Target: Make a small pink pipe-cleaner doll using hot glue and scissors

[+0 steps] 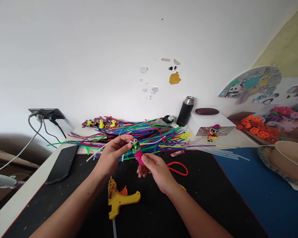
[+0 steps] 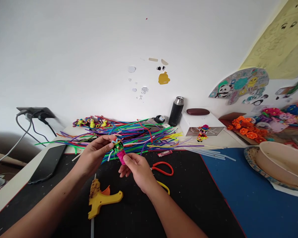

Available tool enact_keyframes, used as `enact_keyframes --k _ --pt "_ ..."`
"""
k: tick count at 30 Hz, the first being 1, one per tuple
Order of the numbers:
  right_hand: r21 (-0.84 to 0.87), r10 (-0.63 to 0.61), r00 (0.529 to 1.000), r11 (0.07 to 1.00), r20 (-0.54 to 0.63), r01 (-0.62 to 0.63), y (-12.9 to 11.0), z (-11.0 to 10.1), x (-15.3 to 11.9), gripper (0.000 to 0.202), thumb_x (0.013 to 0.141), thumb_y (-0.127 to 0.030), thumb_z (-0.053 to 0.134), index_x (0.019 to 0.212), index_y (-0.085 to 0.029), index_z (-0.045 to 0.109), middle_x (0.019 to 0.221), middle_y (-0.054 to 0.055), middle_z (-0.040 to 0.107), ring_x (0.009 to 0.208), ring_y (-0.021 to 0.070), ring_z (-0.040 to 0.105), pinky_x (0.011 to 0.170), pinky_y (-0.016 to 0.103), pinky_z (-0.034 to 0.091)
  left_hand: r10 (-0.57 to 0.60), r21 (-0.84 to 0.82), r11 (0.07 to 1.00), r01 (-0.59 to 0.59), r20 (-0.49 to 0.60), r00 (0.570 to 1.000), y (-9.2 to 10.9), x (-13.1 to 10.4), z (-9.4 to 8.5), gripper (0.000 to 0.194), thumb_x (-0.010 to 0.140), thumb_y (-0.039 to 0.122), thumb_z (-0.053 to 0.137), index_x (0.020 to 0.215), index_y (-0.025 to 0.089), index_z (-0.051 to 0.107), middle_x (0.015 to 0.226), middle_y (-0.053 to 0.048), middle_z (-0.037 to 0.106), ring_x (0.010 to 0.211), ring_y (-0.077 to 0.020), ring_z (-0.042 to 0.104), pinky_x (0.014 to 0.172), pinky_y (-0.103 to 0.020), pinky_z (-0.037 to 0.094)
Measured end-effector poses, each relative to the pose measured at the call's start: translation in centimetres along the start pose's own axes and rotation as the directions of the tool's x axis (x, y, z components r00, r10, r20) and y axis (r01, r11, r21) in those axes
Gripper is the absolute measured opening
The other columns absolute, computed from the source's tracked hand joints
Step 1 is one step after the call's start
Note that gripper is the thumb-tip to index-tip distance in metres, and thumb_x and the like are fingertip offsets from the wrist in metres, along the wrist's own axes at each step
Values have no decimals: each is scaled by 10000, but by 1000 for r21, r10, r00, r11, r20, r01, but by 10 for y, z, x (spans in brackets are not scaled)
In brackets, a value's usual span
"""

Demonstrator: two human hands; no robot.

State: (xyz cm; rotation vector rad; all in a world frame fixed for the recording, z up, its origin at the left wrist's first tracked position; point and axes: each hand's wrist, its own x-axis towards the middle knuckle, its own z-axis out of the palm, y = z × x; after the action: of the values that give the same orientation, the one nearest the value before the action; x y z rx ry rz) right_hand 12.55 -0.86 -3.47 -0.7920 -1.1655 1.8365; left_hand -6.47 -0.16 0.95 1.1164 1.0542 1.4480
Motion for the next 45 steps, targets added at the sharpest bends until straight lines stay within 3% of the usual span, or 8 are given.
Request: enact_keyframes --k 4,9,22,32,45 --pt "4 0 999 1000 -34 0 0 -2 0 534 871 -693 746 868 -160 711 665 27 716 561 157 652 578 276 426 -35 -16 999 36 75 997 2 0 -1 330 797 393 899 1068 216 834 1080 -98 751 1009 -268 645 872 -320 493" --pt "10 -1 999 1000 -45 2 0 -2 0 532 861 -685 756 870 -155 710 646 26 713 541 159 649 566 277 420 -101 -75 990 117 182 978 2 0 -2 391 769 296 921 1135 239 796 1022 -80 763 947 -250 663 814 -319 488" --pt "4 -4 1000 1000 -27 4 1 1 -1 522 867 -688 742 874 -168 712 630 16 712 527 155 645 557 273 420 -78 -87 992 89 127 989 -1 -2 3 334 768 247 913 1085 234 810 993 -69 746 919 -233 641 783 -295 479" --pt "29 -2 1000 1000 -19 3 0 2 -2 519 878 -674 732 891 -155 737 607 14 692 510 151 629 551 272 410 -83 -93 992 91 86 993 -2 -2 5 354 712 298 962 1033 235 826 1043 -70 754 947 -232 639 812 -306 474" --pt "68 26 1000 997 -4 -25 1 3 -4 519 886 -656 734 900 -139 774 589 21 677 503 147 602 546 271 396 -119 -176 975 137 108 987 -8 -4 6 374 729 252 951 1076 218 816 933 -59 777 785 -193 645 722 -293 467"
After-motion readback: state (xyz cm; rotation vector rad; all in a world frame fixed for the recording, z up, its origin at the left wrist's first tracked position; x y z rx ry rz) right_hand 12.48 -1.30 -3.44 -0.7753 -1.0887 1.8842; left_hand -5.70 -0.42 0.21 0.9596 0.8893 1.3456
